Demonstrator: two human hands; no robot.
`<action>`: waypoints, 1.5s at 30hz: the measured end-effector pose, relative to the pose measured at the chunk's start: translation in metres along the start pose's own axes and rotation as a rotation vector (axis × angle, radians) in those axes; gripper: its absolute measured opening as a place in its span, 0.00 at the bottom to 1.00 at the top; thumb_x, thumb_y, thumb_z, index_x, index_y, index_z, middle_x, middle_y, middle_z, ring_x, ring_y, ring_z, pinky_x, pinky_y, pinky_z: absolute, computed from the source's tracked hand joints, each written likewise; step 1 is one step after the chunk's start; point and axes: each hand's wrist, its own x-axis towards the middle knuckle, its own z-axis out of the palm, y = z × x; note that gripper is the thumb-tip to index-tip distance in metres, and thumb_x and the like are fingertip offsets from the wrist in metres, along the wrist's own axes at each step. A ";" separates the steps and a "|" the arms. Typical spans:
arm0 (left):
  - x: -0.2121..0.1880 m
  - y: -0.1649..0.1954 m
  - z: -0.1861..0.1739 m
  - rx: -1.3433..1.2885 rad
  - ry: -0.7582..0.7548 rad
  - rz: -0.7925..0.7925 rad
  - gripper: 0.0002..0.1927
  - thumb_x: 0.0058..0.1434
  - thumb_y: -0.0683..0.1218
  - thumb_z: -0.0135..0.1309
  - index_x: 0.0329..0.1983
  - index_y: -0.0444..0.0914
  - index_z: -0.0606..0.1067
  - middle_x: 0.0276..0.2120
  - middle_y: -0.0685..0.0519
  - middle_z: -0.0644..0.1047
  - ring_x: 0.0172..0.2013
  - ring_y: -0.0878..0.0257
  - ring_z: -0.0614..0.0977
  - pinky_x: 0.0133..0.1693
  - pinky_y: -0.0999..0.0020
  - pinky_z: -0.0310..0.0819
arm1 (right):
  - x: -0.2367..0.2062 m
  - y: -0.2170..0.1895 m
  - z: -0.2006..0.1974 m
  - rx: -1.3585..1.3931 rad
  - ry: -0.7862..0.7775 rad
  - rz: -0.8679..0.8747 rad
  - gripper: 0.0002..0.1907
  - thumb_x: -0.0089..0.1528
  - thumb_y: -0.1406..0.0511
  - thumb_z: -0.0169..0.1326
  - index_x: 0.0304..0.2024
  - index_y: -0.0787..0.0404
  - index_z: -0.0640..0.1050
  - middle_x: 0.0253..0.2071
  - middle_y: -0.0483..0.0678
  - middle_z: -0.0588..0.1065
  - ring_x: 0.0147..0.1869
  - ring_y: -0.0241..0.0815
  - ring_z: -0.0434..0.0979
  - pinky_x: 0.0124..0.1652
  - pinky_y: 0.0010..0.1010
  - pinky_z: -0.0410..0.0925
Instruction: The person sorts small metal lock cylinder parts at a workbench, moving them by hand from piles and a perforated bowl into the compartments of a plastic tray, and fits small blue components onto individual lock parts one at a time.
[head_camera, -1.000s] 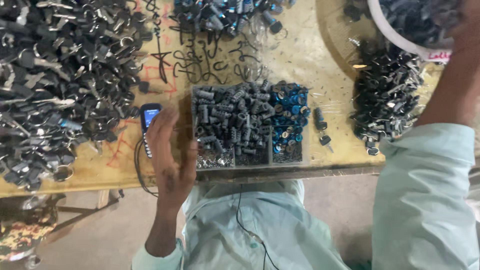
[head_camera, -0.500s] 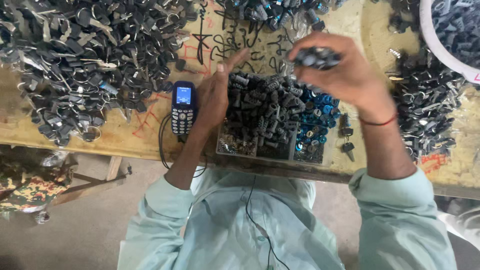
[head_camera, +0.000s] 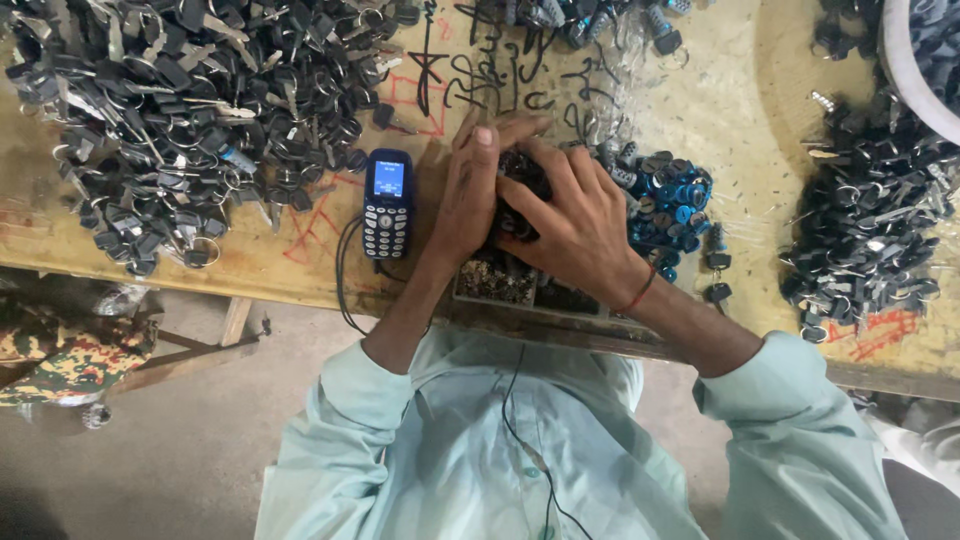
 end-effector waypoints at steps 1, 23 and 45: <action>0.001 0.001 0.000 0.020 0.004 0.015 0.36 0.80 0.57 0.20 0.57 0.33 0.79 0.57 0.45 0.81 0.64 0.51 0.76 0.72 0.56 0.54 | -0.001 0.000 0.001 -0.006 -0.008 0.002 0.33 0.47 0.56 0.75 0.53 0.53 0.79 0.61 0.53 0.69 0.56 0.55 0.71 0.51 0.47 0.68; 0.001 0.013 -0.010 -0.162 -0.003 -0.057 0.37 0.80 0.62 0.23 0.62 0.33 0.77 0.65 0.45 0.75 0.70 0.55 0.71 0.75 0.58 0.57 | -0.080 0.015 -0.098 0.937 0.153 0.656 0.04 0.74 0.72 0.52 0.44 0.68 0.75 0.44 0.49 0.75 0.45 0.34 0.75 0.47 0.23 0.69; -0.010 -0.007 -0.018 -0.579 0.170 -0.102 0.36 0.81 0.62 0.25 0.72 0.30 0.65 0.70 0.41 0.71 0.73 0.52 0.68 0.78 0.57 0.52 | -0.126 0.004 -0.072 1.070 0.152 0.821 0.03 0.73 0.73 0.51 0.45 0.69 0.75 0.44 0.49 0.76 0.44 0.35 0.75 0.45 0.26 0.71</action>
